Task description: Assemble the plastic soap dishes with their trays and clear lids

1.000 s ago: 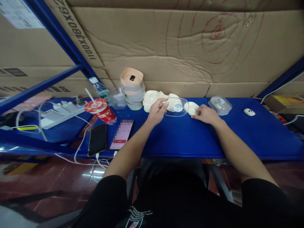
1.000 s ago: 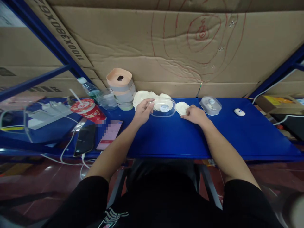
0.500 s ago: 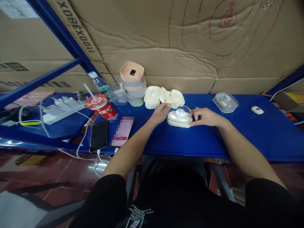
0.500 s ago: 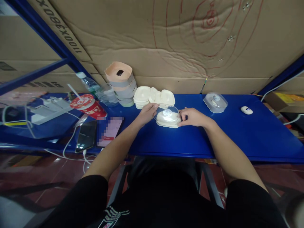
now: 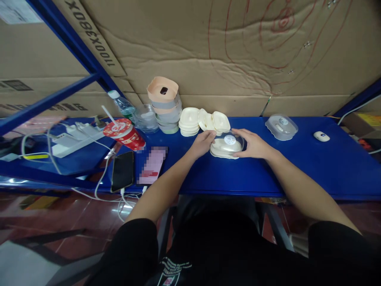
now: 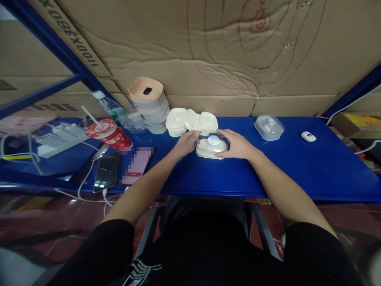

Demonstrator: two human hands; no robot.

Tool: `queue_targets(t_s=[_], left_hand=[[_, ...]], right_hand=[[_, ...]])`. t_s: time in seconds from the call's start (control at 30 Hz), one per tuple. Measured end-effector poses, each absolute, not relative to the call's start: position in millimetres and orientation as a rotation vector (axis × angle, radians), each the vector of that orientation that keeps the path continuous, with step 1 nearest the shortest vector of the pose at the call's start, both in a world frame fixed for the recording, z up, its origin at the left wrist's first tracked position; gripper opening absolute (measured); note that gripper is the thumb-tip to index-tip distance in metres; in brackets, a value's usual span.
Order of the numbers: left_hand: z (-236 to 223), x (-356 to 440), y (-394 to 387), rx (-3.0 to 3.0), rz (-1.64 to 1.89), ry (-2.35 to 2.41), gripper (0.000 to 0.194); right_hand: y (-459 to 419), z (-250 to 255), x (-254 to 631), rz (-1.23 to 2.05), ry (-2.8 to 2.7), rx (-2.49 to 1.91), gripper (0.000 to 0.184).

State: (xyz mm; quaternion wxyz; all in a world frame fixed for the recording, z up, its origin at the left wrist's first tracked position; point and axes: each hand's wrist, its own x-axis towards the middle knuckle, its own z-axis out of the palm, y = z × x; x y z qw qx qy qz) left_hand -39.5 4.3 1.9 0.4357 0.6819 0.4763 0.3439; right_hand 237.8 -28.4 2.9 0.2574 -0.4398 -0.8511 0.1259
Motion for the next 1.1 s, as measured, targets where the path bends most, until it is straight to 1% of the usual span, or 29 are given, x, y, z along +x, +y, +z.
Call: queue_targets(t_s=[0.07,0.13,0.27,0.33,0.43,0.5,0.53,0.6,0.7,0.8,0.87,1.1], left_hand=[[0,-45,7,1.952,0.998,1.274,0.029],[3,-55,10,2.138,1.122,1.393,0.029],[28,-82,19,2.233,1.305,1.675,0.035],[46,-98,22,2.211,1.380,1.857,0.041],[75,-118,27,2.134,1.423,2.073,0.055],[89,-130,32,2.083,1.393,2.124,0.061],[94,-135,35,2.059,1.368,2.135,0.059],[100,-144,44,2.012,1.315,2.137,0.051],[103,-151,55,1.937,1.307,2.126,0.033],[106,-150,61,1.876,1.370,2.132,0.025],[107,-148,60,1.844,1.408,2.129,0.027],[107,-148,62,1.718,1.558,2.080,0.046]], right_hand=[[-23,4,247,0.267,-2.240,-1.259,0.107],[-17,4,258,0.194,-2.118,-1.424,0.108],[-6,-2,273,0.110,-1.839,-1.851,0.112],[-3,-5,275,0.085,-1.810,-1.993,0.112],[0,-10,274,0.045,-1.861,-2.096,0.111],[0,-12,272,0.027,-1.900,-2.122,0.111],[0,-13,272,0.025,-1.915,-2.129,0.112],[0,-14,271,0.034,-1.937,-2.125,0.114],[0,-16,270,0.056,-1.938,-2.080,0.114],[0,-16,270,0.053,-1.917,-2.010,0.110],[-1,-16,269,0.051,-1.910,-1.961,0.104],[-2,-18,268,0.082,-1.948,-1.854,0.090]])
